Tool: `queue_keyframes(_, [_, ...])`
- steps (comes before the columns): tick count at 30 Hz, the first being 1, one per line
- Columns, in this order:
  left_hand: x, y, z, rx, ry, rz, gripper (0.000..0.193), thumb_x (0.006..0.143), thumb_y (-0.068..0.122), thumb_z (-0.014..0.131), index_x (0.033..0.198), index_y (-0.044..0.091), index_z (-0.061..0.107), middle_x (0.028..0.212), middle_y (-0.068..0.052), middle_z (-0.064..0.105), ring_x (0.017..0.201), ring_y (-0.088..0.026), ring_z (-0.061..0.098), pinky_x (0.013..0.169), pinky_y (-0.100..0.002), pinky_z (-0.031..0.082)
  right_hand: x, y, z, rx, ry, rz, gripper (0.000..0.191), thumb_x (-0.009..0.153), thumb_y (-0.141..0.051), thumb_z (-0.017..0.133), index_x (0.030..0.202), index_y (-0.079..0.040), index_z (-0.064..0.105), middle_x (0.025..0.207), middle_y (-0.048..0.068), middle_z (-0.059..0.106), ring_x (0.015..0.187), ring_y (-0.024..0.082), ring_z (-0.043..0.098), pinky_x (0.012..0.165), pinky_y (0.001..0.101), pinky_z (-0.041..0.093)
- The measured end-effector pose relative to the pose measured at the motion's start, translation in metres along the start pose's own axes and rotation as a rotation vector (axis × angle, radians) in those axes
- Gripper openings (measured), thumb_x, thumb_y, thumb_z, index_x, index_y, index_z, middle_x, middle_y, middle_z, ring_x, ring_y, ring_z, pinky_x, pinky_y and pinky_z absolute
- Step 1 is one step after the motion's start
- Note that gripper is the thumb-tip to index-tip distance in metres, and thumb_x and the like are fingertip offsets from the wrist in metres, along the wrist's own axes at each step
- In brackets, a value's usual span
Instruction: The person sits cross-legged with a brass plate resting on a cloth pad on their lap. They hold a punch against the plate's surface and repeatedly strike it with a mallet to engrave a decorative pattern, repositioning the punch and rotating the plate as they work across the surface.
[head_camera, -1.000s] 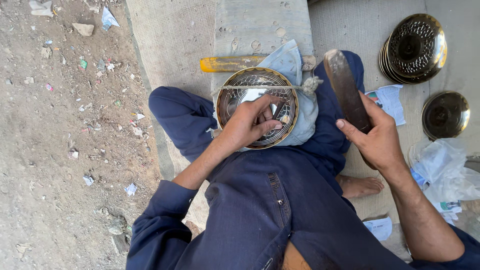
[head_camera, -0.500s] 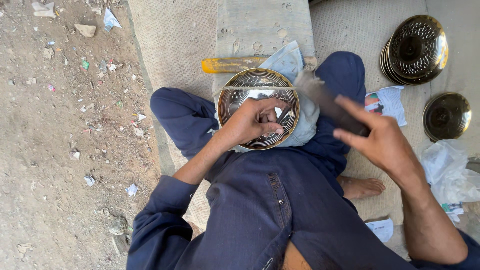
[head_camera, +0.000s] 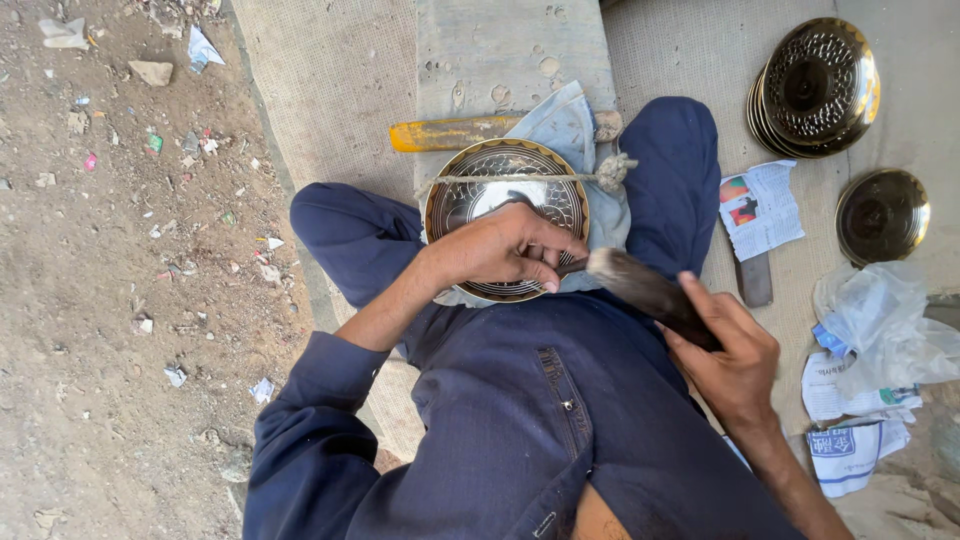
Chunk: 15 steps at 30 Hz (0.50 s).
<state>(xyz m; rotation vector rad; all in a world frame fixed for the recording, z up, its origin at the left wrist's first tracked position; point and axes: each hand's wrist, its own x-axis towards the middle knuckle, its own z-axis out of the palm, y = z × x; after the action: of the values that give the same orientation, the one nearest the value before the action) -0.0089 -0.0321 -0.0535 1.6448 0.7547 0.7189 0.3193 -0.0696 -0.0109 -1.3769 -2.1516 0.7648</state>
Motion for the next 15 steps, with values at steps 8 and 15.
queue_keyframes(8, [-0.001,0.007,-0.004,0.012,-0.119,0.058,0.040,0.086,0.013,0.081,0.124,0.008,0.072,0.078,-0.003,0.073,0.061,-0.013,0.067,0.059,-0.031,0.051,-0.022,0.004,0.015,0.019,0.131,-0.033,0.063,0.089,-0.003,0.082,0.147,0.000,0.058,0.128,0.021,0.070,0.114,0.031,0.072,0.096,0.0362,0.058])
queue_keyframes(15, [-0.004,0.000,-0.006,0.045,-0.014,0.072,0.040,0.088,0.015,0.081,0.126,0.009,0.069,0.074,-0.003,0.066,0.065,-0.014,0.065,0.063,-0.033,0.050,-0.022,0.012,0.018,-0.119,0.076,0.035,0.066,0.087,-0.004,0.083,0.148,-0.002,0.058,0.106,0.017,0.072,0.093,0.025,0.073,0.079,0.0365,0.058])
